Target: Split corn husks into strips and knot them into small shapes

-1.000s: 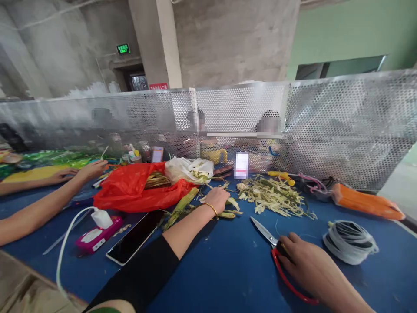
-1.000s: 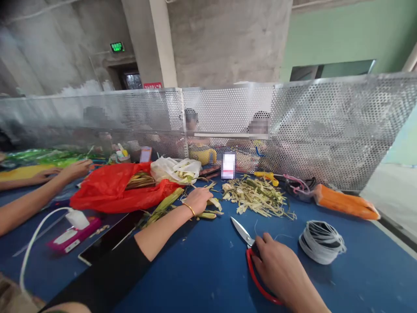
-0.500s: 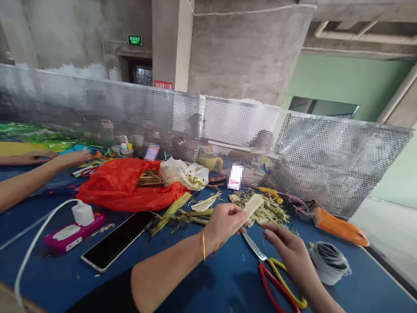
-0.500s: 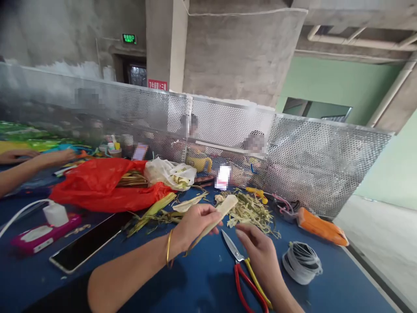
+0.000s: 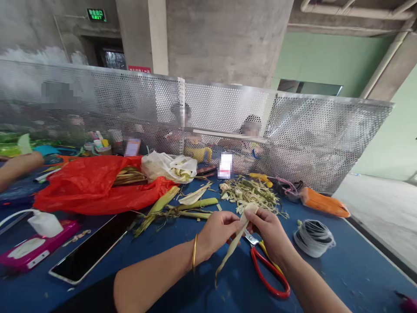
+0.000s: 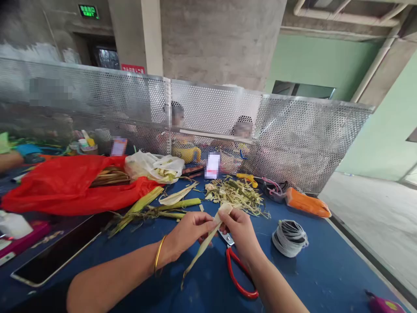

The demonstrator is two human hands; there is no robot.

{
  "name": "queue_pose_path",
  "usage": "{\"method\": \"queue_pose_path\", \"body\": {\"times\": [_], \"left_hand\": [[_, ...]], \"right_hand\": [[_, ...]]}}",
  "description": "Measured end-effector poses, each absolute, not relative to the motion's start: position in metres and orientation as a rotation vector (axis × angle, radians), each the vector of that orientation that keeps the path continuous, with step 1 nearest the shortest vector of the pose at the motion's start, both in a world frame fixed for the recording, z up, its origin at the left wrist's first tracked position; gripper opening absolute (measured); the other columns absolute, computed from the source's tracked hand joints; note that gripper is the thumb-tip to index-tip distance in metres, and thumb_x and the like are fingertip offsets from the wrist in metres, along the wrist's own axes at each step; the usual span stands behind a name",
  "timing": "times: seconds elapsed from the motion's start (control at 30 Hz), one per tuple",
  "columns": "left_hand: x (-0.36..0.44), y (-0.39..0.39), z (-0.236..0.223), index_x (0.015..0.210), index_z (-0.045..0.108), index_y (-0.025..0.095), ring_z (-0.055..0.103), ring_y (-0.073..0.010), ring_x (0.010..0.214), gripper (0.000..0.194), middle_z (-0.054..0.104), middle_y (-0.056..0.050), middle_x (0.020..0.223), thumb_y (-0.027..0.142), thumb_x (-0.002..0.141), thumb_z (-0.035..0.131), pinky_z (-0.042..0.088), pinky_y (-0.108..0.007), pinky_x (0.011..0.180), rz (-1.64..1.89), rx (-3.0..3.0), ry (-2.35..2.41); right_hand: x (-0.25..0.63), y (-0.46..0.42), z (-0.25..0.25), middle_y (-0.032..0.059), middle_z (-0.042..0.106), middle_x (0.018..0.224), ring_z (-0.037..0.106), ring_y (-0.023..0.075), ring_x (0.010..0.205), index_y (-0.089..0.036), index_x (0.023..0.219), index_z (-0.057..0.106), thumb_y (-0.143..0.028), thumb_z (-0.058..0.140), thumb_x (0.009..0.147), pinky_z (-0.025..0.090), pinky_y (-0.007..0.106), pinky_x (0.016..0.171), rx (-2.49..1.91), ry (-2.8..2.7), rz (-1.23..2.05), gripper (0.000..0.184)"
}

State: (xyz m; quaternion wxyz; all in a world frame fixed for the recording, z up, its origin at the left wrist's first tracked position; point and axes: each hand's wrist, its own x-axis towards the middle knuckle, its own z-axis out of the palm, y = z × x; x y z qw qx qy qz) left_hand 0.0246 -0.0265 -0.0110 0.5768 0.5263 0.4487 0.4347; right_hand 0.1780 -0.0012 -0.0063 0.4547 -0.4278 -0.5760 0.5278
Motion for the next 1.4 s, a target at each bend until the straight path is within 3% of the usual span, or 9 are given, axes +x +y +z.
{"method": "queue_pose_path", "body": {"times": [0.17, 0.67, 0.83, 1.07, 1.2, 1.4], "left_hand": [[0.026, -0.026, -0.013, 0.068, 0.065, 0.015, 0.055, -0.0121, 0.053, 0.022, 0.063, 0.000, 0.063, 0.036, 0.072, 0.062, 0.044, -0.024, 0.054, 1.150, 1.176, 1.095], [0.026, -0.025, -0.016, 0.070, 0.062, 0.014, 0.054, -0.0121, 0.058, 0.016, 0.061, 0.000, 0.065, 0.030, 0.069, 0.064, 0.045, -0.024, 0.056, 1.254, 1.179, 1.095], [0.029, -0.026, -0.018, 0.065, 0.056, 0.016, 0.052, -0.0105, 0.055, 0.014, 0.057, 0.003, 0.059, 0.028, 0.071, 0.062, 0.043, -0.021, 0.054, 1.310, 1.183, 1.155], [0.037, -0.035, -0.021, 0.070, 0.059, 0.016, 0.055, -0.0113, 0.057, 0.015, 0.059, 0.002, 0.062, 0.030, 0.072, 0.063, 0.041, -0.021, 0.053, 1.239, 1.221, 1.154], [0.034, -0.033, -0.018, 0.079, 0.061, 0.015, 0.053, -0.0114, 0.059, 0.023, 0.063, -0.001, 0.070, 0.037, 0.072, 0.066, 0.039, -0.021, 0.051, 1.268, 1.214, 1.097], [0.031, -0.028, -0.018, 0.069, 0.060, 0.014, 0.050, -0.0107, 0.059, 0.022, 0.058, 0.000, 0.063, 0.036, 0.075, 0.061, 0.039, -0.022, 0.054, 1.327, 1.155, 1.079]], "right_hand": [[0.178, 0.000, -0.004, -0.0007, 0.059, 0.063, 0.050, 0.0114, 0.058, -0.016, 0.072, 0.063, -0.035, 0.074, 0.067, 0.040, 0.025, 0.058, -0.963, -1.453, 1.397, 0.022], [0.175, -0.004, -0.001, -0.0007, 0.062, 0.062, 0.056, 0.0113, 0.056, -0.015, 0.077, 0.064, -0.034, 0.075, 0.065, 0.043, 0.022, 0.053, -0.986, -1.427, 1.392, 0.025], [0.177, -0.004, 0.000, 0.0031, 0.065, 0.076, 0.059, 0.0130, 0.062, -0.015, 0.081, 0.065, -0.044, 0.073, 0.068, 0.046, 0.023, 0.055, -1.033, -1.296, 1.364, 0.033], [0.179, -0.001, -0.002, -0.0013, 0.059, 0.053, 0.052, 0.0113, 0.050, -0.016, 0.071, 0.062, -0.043, 0.077, 0.063, 0.042, 0.023, 0.049, -1.083, -1.299, 1.197, 0.032], [0.175, -0.005, -0.002, -0.0023, 0.057, 0.053, 0.051, 0.0104, 0.049, -0.016, 0.067, 0.062, -0.042, 0.075, 0.065, 0.041, 0.023, 0.048, -1.081, -1.465, 1.181, 0.029], [0.171, -0.010, 0.000, -0.0034, 0.057, 0.056, 0.051, 0.0099, 0.050, -0.017, 0.070, 0.061, -0.046, 0.076, 0.064, 0.040, 0.022, 0.048, -1.084, -1.549, 1.202, 0.033]]}}
